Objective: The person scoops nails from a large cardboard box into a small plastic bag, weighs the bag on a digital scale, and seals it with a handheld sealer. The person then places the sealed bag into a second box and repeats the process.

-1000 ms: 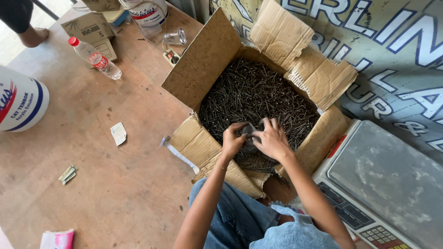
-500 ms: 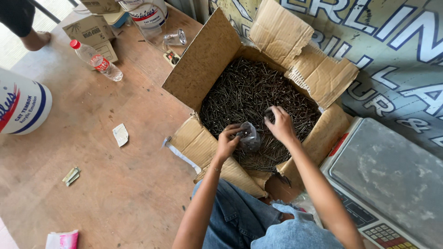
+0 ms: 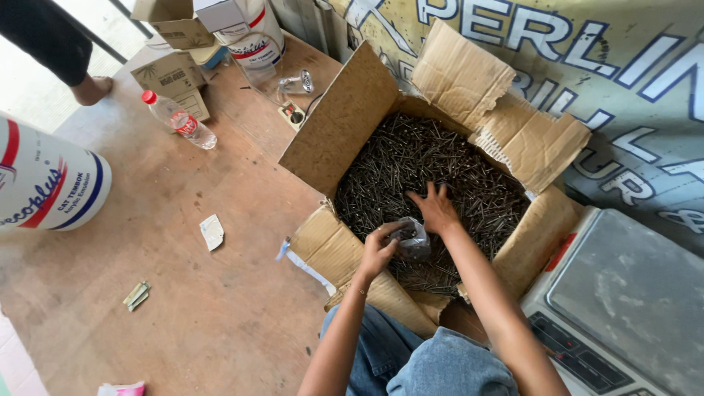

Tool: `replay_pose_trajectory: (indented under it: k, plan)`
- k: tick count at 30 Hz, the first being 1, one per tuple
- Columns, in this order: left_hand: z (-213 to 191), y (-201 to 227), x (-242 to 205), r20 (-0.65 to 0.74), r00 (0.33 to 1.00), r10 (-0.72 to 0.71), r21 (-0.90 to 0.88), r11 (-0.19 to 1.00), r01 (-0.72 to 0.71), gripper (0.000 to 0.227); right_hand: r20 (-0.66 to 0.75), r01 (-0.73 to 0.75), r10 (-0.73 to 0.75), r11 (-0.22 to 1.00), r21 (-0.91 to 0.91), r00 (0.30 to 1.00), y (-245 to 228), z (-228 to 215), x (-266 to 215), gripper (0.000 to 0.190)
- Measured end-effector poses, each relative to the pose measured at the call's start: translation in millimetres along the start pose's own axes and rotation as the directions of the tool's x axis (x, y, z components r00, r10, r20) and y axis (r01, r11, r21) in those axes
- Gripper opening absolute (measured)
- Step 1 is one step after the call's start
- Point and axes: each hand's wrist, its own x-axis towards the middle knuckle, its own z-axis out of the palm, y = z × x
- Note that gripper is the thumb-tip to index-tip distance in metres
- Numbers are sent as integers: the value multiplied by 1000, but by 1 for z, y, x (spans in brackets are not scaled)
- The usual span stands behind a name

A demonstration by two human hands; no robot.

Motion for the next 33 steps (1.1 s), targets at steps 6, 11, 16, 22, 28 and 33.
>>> replay_pose_trajectory:
  k: [6,11,16,22,28,33]
  plan:
    - [0,9,0,-6,999,-49,-23,999,49,32,24,-32,28,988,150,999,-8,-3,-9,58]
    - [6,-28,4,24,996,-83,-281,956,87,31,-26,-168,189,920,353,982,-19,-4,-13,42]
    - [7,-31,4,15,996,-93,-290,952,93,31,82,-334,373,686,647,924,-32,-21,-28,51]
    - [10,16,2,-72,997,-20,25,999,22,21,-238,25,80,912,410,968,12,33,-11,49]
    - [15,-2,6,-106,994,-15,24,1000,18,27,-449,113,121,880,461,885,55,92,11,39]
    - [11,-10,7,39,988,-151,-241,958,156,44,-448,131,176,808,575,876,53,41,-38,34]
